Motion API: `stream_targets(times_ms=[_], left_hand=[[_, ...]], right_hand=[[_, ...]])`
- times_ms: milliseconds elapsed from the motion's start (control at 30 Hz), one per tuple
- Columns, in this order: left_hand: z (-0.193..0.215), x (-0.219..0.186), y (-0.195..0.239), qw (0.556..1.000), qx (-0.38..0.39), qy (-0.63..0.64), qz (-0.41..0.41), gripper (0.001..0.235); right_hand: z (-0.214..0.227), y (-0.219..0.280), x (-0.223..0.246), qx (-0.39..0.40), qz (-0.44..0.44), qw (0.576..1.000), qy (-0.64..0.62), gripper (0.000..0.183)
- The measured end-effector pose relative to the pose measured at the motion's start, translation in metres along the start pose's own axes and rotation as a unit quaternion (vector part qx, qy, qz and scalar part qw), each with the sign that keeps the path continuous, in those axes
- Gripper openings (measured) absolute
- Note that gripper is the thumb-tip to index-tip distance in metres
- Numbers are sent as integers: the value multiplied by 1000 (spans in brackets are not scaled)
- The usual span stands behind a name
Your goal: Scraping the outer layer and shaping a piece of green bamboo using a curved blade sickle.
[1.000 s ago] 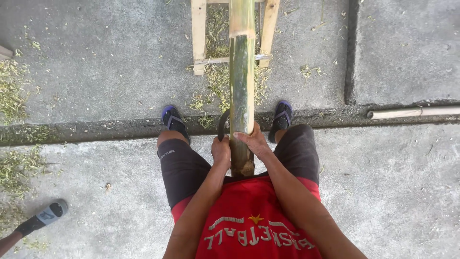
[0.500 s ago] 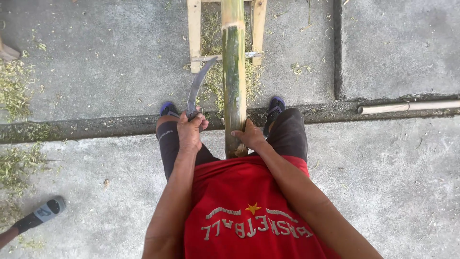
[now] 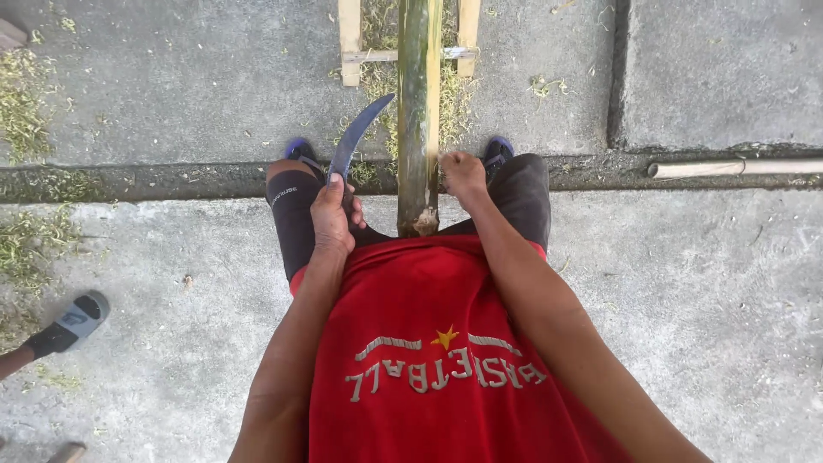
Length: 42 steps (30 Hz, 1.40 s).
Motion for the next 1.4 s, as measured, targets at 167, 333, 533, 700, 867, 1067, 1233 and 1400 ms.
stream_targets(times_ms=[167, 333, 533, 700, 867, 1067, 1233, 1400], left_hand=[[8, -1, 2, 999, -30, -25, 11, 42], [11, -1, -2, 999, -31, -25, 2, 41], [8, -2, -1, 998, -43, -34, 13, 39], [4, -1, -5, 998, -41, -36, 12, 39], [0, -2, -4, 996, -48, -70, 25, 34], [-1, -4, -3, 994, -56, -84, 32, 30], [1, -4, -3, 995, -48, -84, 33, 30], [0, -2, -5, 993, -60, -83, 50, 31]], right_hand=[[-10, -14, 7, -22, 8, 998, 62, 31], [-10, -34, -15, 14, 62, 997, 48, 25], [-32, -52, -55, 65, 40, 978, -193, 19], [-17, -16, -23, -21, 82, 986, -145, 25], [-10, -3, -3, -106, 163, 981, -2, 36], [-17, -15, -17, -112, 187, 976, -16, 32], [-17, -2, -15, -67, 205, 976, 11, 36], [-3, 0, -7, 29, 182, 965, -187, 28]])
Point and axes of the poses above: each hand's wrist, its own y-axis away from the middle knuckle, its own z-axis out of the back of the hand, x = y × z, the point moved 5 cm from there along -y, towards the middle knuckle, and after that the axes turned 9 degrees about y, right-handed, at the moved point
